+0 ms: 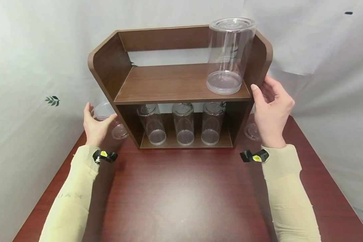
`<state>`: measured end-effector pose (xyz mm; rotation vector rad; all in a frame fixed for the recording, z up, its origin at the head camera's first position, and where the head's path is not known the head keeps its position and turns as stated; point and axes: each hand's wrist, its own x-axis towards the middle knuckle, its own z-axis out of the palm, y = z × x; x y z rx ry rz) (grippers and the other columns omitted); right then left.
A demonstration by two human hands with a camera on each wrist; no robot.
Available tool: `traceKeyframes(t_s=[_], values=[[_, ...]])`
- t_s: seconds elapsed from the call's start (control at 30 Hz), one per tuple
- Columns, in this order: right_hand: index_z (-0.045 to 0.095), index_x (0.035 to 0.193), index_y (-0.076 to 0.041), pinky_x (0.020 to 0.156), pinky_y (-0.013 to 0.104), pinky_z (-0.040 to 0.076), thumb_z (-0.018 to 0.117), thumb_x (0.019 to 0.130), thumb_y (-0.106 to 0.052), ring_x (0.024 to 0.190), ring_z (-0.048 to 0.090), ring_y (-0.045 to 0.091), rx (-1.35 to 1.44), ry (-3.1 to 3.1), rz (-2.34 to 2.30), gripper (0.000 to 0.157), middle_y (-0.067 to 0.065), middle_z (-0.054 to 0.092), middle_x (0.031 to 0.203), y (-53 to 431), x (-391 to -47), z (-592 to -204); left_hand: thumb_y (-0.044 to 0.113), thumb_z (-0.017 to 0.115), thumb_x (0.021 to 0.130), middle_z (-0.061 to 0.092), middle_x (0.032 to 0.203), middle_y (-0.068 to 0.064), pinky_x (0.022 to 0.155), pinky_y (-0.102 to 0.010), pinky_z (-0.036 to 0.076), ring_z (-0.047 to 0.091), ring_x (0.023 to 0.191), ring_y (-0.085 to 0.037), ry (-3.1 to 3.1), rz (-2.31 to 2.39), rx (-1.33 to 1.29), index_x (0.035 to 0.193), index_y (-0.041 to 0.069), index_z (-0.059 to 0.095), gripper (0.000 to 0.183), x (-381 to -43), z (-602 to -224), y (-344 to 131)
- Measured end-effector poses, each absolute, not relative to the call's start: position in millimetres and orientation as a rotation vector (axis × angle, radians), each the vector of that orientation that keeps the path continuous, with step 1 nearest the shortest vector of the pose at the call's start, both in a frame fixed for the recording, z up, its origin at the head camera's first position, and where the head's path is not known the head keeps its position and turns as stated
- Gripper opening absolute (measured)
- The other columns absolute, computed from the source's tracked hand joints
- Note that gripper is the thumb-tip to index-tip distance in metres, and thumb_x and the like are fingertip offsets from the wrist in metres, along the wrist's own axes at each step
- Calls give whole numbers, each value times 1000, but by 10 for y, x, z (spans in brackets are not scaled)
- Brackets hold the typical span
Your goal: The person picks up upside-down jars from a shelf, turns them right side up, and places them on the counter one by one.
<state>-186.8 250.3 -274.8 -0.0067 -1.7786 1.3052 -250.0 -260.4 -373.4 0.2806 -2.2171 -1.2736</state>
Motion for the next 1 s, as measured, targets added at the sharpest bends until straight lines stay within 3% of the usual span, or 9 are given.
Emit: traceKeyframes(t_s=[0.17, 0.27, 0.43, 0.7, 1.0], values=[[77, 119, -9, 90, 23, 55, 79, 89, -10, 97, 71, 10, -6, -1763, 1316, 30, 7, 75, 112, 2469, -1820, -2706, 42, 83, 84, 44, 154, 2, 113, -24, 30, 38, 140, -9, -2006, -1334, 185, 156, 16, 39, 89, -2389, -3438, -2485], [77, 118, -8, 91, 24, 55, 79, 89, -8, 97, 71, 10, -4, -1754, 1325, 29, 8, 75, 112, 2446, -1795, -2679, 33, 80, 89, 48, 151, -1, 114, -18, 26, 41, 138, -10, -1920, -1395, 105, 152, 11, 44, 76, -2257, -3189, -2370], [77, 119, -9, 91, 24, 54, 79, 89, -9, 97, 71, 10, -12, -1758, 1322, 29, 8, 75, 112, 2453, -1792, -2681, 18, 76, 92, 52, 146, -7, 116, -24, 29, 46, 135, -15, -1788, -1498, -92, 147, 2, 48, 64, -1976, -2817, -2103], [77, 119, -10, 91, 23, 54, 79, 89, -10, 97, 71, 9, -25, -1764, 1322, 30, 7, 75, 112, 2486, -1829, -2720, 7, 76, 90, 60, 138, -9, 115, -34, 36, 55, 129, -24, -1688, -1600, -345, 142, 2, 56, 57, -1796, -2590, -1807], [76, 119, -10, 91, 24, 55, 79, 89, -10, 97, 71, 9, -4, -1768, 1317, 31, 7, 75, 112, 2479, -1843, -2727, 6, 80, 86, 62, 134, -11, 109, -36, 44, 58, 124, -26, -1684, -1625, -402, 141, 3, 59, 59, -1858, -2491, -1616]])
